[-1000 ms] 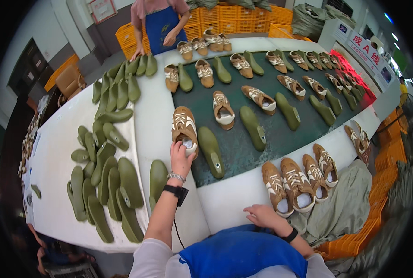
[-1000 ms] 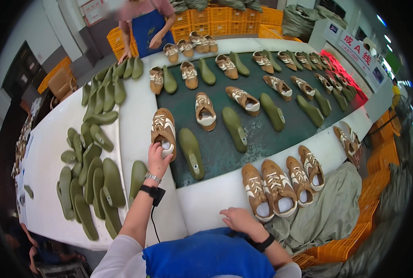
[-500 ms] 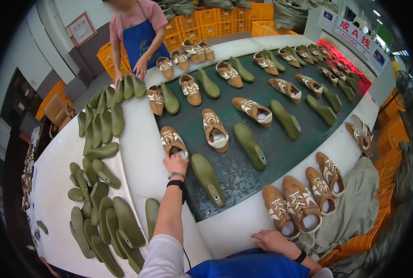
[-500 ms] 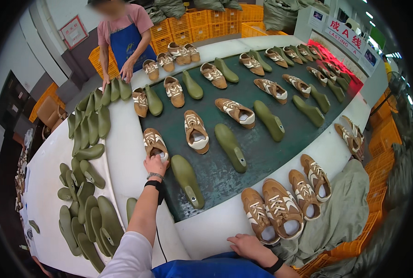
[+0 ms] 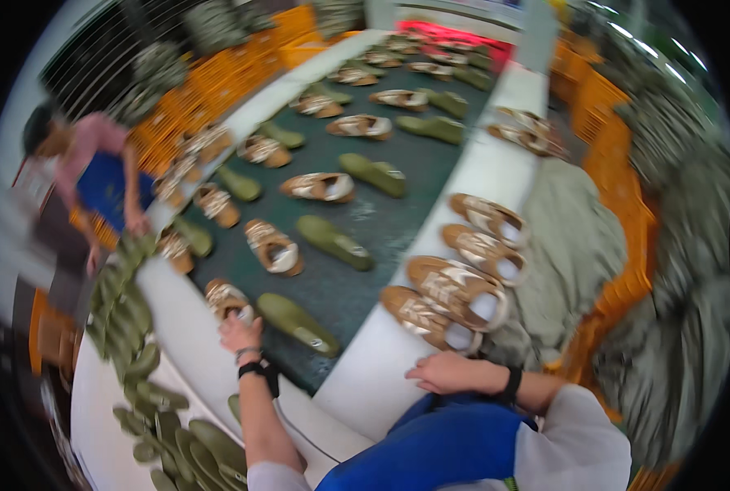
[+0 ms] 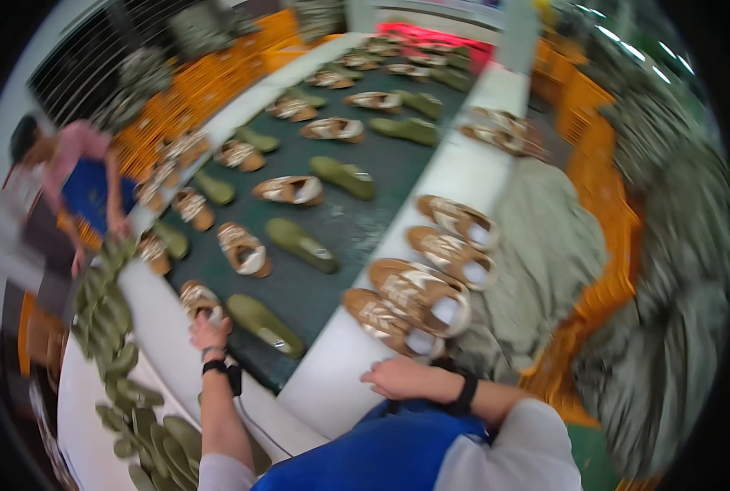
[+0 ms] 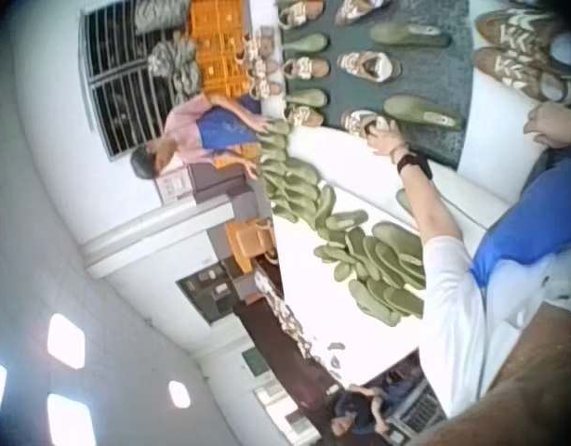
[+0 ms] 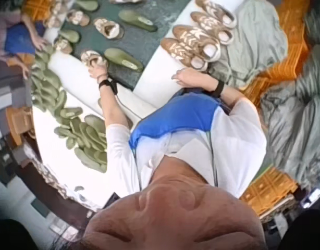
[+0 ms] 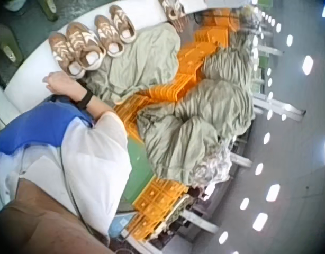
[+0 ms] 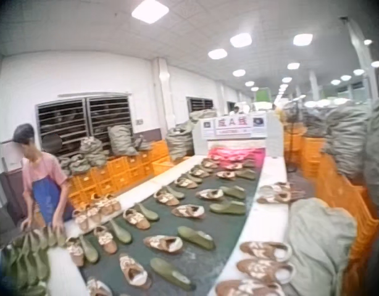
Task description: The person places shoes and green shoe lasts onto a conveyor belt, then moves a large sack and pulls more shoes out of it to place them onto the belt. Finally, the person picks up a shoe that fell on the floor and places it with the others.
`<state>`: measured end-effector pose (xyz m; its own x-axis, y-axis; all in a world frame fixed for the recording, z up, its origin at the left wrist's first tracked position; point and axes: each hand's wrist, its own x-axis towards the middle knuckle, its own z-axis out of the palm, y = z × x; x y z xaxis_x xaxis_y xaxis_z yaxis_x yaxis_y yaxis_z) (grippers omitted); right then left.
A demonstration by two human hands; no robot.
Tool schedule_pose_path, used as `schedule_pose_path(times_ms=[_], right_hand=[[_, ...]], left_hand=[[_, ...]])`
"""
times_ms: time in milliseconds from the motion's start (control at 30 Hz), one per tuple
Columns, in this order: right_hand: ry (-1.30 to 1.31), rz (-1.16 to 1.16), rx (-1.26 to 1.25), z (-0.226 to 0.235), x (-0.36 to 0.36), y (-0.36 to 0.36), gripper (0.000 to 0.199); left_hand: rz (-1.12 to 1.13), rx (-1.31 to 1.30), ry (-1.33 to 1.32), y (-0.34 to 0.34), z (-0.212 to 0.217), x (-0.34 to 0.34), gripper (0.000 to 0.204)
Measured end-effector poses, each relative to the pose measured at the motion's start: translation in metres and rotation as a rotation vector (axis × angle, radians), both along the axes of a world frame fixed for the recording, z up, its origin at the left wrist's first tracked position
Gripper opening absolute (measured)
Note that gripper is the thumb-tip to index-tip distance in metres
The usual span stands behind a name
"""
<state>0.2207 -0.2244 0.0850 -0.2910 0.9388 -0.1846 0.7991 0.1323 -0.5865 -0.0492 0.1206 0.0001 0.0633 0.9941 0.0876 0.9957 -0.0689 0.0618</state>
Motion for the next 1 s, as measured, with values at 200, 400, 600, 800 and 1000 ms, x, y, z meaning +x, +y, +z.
schedule_pose_path(times_ms=[200, 400, 600, 800, 1000], right_hand=[[0.057, -0.397, -0.001, -0.003, 0.037, -0.113, 0.024], [-0.055, -0.79, -0.341, -0.08, 0.1, -0.282, 0.032], [-0.14, -1.473, -0.01, -0.091, 0.187, -0.319, 0.073], [-0.28, -1.803, 0.284, -0.035, 0.321, -0.293, 0.086], [-0.185, -1.314, -0.123, -0.127, 0.368, -0.277, 0.031]], left_hand=[[-0.596, 0.152, -0.306, -0.079, 0.048, 0.044, 0.041], [-1.26, -0.227, -0.612, -0.239, 0.081, 0.136, 0.039], [-1.363, -0.803, -0.571, -0.366, 0.083, 0.128, 0.046], [-0.995, -0.987, -0.175, -0.422, 0.091, 0.13, 0.038], [-1.105, -0.88, -0.359, -0.463, 0.073, 0.182, 0.045]])
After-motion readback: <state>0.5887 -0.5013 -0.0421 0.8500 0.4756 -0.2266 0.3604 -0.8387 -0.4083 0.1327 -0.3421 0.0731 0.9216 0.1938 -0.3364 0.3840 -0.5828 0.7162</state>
